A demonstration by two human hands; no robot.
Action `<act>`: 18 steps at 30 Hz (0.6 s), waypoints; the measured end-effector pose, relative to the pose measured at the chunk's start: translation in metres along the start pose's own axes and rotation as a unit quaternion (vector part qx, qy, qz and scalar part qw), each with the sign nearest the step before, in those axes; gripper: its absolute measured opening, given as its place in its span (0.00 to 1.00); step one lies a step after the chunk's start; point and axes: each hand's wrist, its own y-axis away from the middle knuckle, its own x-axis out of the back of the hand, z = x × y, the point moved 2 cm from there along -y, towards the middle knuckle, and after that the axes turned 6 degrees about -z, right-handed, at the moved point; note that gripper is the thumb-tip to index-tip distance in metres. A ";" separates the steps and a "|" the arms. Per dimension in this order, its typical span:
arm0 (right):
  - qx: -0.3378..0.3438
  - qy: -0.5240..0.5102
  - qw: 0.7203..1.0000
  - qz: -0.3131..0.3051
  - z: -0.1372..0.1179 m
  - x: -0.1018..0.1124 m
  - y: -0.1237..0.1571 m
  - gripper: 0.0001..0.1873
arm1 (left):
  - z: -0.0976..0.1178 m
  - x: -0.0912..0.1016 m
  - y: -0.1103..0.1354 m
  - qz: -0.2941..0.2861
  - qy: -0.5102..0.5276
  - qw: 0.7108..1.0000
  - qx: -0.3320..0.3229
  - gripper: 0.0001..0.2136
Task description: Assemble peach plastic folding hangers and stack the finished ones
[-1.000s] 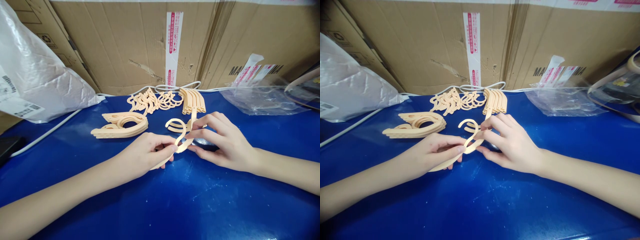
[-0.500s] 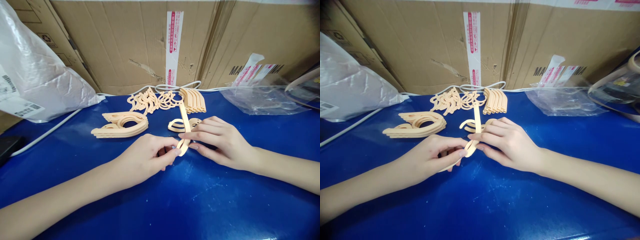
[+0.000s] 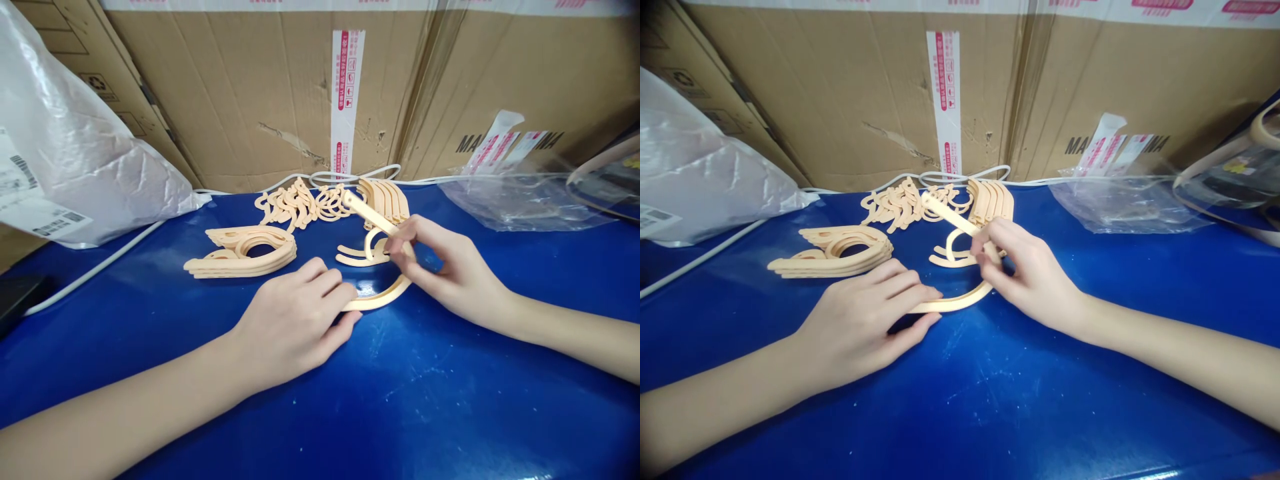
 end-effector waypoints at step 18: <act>-0.169 -0.224 0.953 0.114 0.034 0.003 -0.008 0.07 | -0.013 -0.014 -0.004 -0.153 0.095 0.982 0.060 0.27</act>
